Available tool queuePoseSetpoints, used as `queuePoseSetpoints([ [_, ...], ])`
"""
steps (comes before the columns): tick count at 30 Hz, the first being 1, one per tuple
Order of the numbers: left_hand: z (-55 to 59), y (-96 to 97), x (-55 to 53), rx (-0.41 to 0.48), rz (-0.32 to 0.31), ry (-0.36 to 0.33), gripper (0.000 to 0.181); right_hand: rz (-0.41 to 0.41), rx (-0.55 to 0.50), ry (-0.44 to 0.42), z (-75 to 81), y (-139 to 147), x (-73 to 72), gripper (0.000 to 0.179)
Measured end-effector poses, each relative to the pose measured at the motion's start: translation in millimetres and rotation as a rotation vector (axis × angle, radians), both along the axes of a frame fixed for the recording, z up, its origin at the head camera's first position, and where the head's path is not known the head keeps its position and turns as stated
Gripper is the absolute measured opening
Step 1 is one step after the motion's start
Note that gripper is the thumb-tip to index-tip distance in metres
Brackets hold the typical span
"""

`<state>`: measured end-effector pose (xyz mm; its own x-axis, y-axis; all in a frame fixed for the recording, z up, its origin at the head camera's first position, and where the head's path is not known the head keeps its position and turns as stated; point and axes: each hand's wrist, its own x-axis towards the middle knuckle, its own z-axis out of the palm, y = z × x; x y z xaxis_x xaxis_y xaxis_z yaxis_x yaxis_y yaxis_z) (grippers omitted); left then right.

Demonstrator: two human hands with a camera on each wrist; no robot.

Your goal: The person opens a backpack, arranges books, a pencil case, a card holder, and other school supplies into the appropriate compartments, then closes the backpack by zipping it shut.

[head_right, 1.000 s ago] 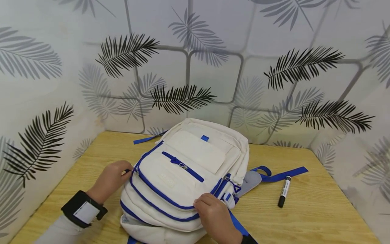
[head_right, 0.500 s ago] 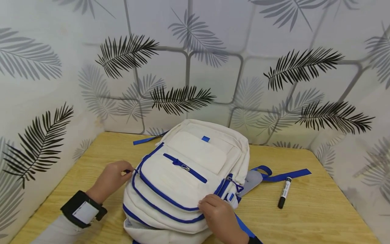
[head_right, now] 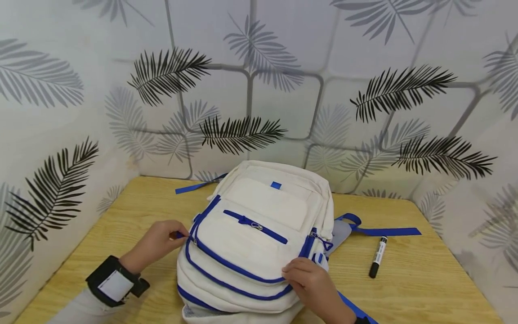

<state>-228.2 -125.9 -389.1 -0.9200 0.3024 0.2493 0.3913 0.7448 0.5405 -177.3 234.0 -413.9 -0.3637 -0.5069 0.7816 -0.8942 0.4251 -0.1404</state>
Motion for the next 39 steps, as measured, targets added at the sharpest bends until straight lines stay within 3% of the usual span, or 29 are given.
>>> queuePoseSetpoints([
  [5,-0.4,3.2,2.4,-0.022,-0.053,0.017,0.005,0.019,0.022,0.005,-0.3,10.1,-3.8,0.033],
  [19,0.3,6.4,6.8,-0.044,-0.161,0.080,0.005,0.074,0.051,-0.094,0.3,32.5,-7.4,0.030],
  [22,1.1,6.3,10.0,-0.051,-0.221,0.065,0.006,0.099,0.025,-0.105,-2.1,36.8,-7.1,0.021],
  [24,1.5,5.6,13.2,-0.056,-0.271,0.023,0.006,0.098,0.001,-0.165,-3.1,40.8,-3.8,0.008],
  [25,2.0,5.7,14.2,-0.054,-0.286,-0.009,0.009,0.060,-0.009,-0.195,-3.1,43.7,-1.4,0.011],
  [28,3.5,7.6,14.7,-0.019,-0.259,-0.116,0.031,-0.179,-0.066,-0.389,-1.9,51.5,6.8,0.029],
  [30,4.0,10.8,12.2,0.016,-0.186,-0.190,0.048,-0.381,-0.100,-0.641,0.8,54.3,8.8,0.032],
  [32,2.6,15.1,8.0,0.054,-0.134,-0.265,0.061,-0.525,-0.142,-0.941,3.4,54.9,7.7,0.048],
  [35,-2.1,20.5,3.0,0.073,-0.118,-0.359,0.068,-0.596,-0.181,-1.273,5.9,53.4,3.0,0.071],
  [37,-5.3,21.5,1.6,0.073,-0.129,-0.382,0.068,-0.588,-0.190,-1.337,5.0,52.4,0.7,0.079],
  [39,-7.5,20.9,0.6,0.055,-0.137,-0.366,0.064,-0.590,-0.173,-1.324,4.4,52.0,-0.7,0.081],
])
